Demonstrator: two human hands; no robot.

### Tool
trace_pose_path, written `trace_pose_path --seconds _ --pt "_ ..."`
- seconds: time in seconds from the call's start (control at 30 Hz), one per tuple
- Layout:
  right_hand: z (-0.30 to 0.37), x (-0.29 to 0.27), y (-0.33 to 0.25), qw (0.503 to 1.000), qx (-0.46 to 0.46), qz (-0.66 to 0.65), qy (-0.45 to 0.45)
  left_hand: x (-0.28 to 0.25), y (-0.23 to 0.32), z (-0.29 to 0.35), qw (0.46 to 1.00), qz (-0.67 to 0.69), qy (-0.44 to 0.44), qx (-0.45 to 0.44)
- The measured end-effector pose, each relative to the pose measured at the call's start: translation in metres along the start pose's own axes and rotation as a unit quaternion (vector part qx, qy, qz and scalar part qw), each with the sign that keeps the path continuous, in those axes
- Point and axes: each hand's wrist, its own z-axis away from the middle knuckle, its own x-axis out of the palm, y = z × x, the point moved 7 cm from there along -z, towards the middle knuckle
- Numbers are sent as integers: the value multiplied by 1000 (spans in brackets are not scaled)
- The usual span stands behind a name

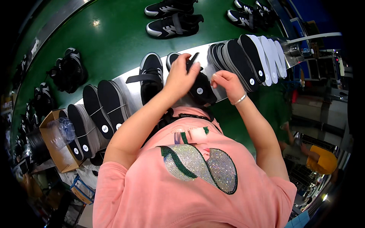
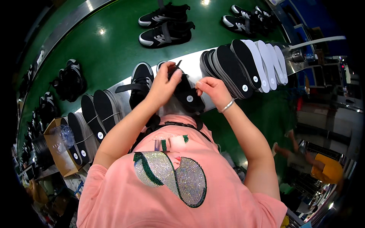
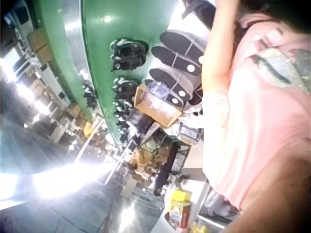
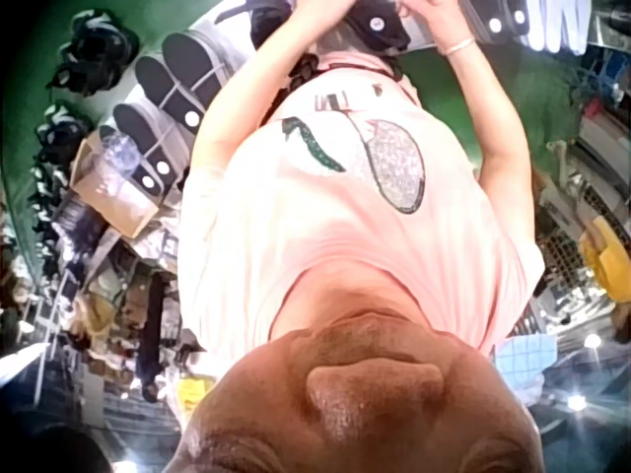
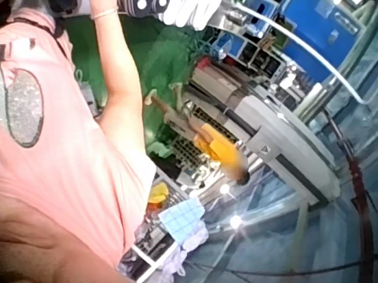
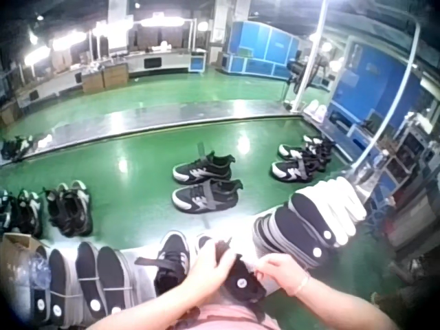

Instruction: The person fastens the straps of several black and white shoes on a conveyor belt, then moves to a bag on the floor to retrieve and organize additional shoe components.

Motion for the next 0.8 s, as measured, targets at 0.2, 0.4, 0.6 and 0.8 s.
trace_pose_path --seconds 0.2,0.4,0.6,0.8 --pt "29 24 -52 959 -168 228 -18 -13 66 24 985 87 -137 65" --pt "41 55 -38 861 -202 461 -72 -89 40 47 992 116 -42 -22" --pt "46 73 -11 754 -221 604 -134 -335 32 121 842 -350 407 -52" --pt "13 80 25 719 -66 660 -208 -394 29 198 494 -748 426 -126"
